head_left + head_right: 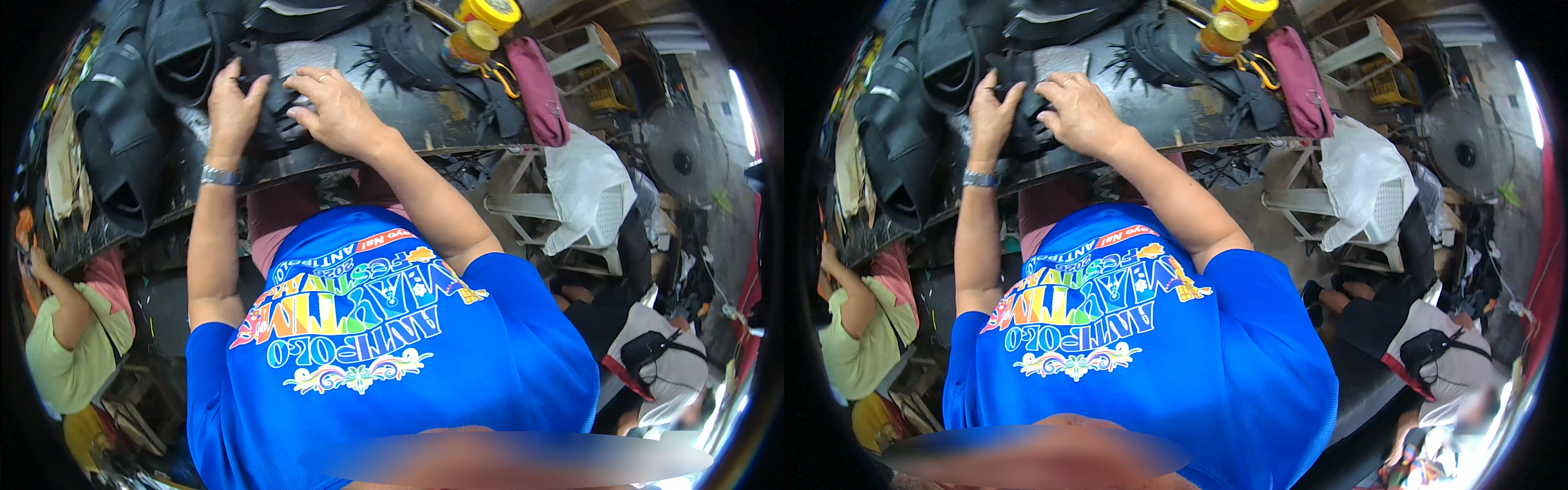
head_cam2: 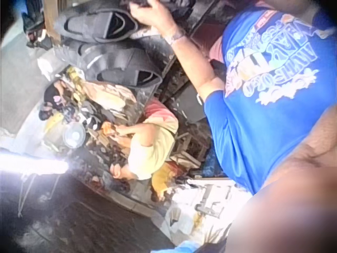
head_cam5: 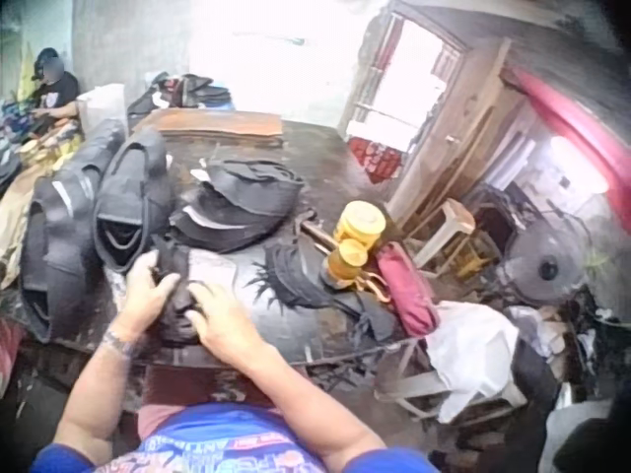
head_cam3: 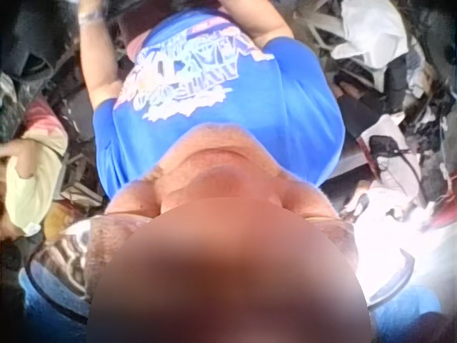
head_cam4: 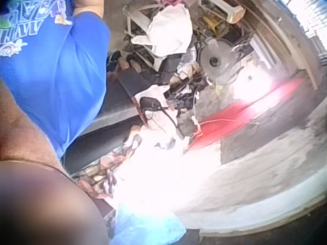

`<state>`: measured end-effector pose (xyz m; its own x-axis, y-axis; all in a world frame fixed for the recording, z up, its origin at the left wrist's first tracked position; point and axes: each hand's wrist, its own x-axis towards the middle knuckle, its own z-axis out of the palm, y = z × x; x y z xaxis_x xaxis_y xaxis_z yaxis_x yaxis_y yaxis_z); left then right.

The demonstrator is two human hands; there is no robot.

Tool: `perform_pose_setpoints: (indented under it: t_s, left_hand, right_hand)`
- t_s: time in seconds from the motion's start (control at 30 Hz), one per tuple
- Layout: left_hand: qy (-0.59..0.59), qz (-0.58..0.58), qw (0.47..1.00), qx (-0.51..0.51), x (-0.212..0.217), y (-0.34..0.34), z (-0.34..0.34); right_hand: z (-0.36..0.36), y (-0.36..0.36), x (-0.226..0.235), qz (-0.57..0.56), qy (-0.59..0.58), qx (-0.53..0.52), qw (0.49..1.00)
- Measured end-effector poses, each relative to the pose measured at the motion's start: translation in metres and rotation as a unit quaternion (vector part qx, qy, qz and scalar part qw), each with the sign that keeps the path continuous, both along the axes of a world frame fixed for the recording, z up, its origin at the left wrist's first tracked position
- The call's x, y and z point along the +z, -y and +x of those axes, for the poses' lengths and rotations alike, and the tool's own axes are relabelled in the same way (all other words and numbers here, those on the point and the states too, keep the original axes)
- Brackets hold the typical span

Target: The person assembles a black sandal by attaching straps and laces to the sole on a workbench. They repeatedly adjust and secure the components, then place the finished sandal with others on the table.

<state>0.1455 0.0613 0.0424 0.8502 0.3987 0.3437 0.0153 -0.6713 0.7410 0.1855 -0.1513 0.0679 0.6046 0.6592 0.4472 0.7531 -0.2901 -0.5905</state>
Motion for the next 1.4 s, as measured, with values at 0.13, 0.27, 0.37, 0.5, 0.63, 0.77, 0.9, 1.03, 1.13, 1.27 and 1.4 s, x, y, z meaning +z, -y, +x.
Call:
perform_pose_setpoints:
  t_s: [0.13, 0.27, 0.37, 0.5, 0.63, 0.77, 0.9, 1.03, 1.13, 1.27, 1.4]
  left_hand:
    - [-0.098, 0.044, 0.994, 0.028, 0.025, 0.000, -0.014]
    - [-0.103, 0.093, 0.987, 0.079, 0.042, 0.020, -0.033]
    - [-0.111, 0.099, 0.983, 0.104, 0.043, 0.027, -0.044]
    - [-0.072, 0.086, 0.988, 0.107, 0.036, 0.030, -0.060]
    - [-0.022, 0.110, 0.989, 0.100, 0.037, 0.035, -0.079]
    - [0.044, 0.175, 0.976, 0.125, 0.039, 0.050, -0.088]
    - [0.099, 0.218, 0.966, 0.093, 0.039, 0.071, -0.087]
    - [0.165, 0.231, 0.959, 0.015, 0.038, 0.085, -0.080]
    - [0.149, 0.207, 0.964, -0.070, 0.035, 0.090, -0.068]
    - [0.124, 0.197, 0.959, -0.160, 0.026, 0.091, -0.045]
    - [0.079, 0.239, 0.952, -0.173, 0.012, 0.093, -0.031]
  right_hand:
    - [0.008, 0.075, 0.014, 0.088, 0.055, -0.062, 0.993]
    - [0.034, 0.157, 0.024, 0.147, 0.021, -0.252, 0.956]
    - [0.044, 0.206, 0.020, 0.150, -0.008, -0.347, 0.926]
    - [0.047, 0.242, 0.005, -0.020, 0.009, -0.383, 0.923]
    - [0.054, 0.246, -0.007, -0.086, 0.031, -0.354, 0.931]
    - [0.058, 0.244, -0.012, -0.140, 0.005, -0.330, 0.934]
    - [0.058, 0.241, -0.015, -0.166, -0.008, -0.334, 0.928]
    - [0.056, 0.236, 0.001, -0.085, -0.012, -0.343, 0.936]
    - [0.064, 0.223, 0.033, 0.036, -0.039, -0.327, 0.943]
    - [0.111, 0.185, 0.082, -0.001, 0.136, -0.153, 0.979]
    - [0.201, 0.124, 0.097, -0.139, 0.298, -0.038, 0.943]
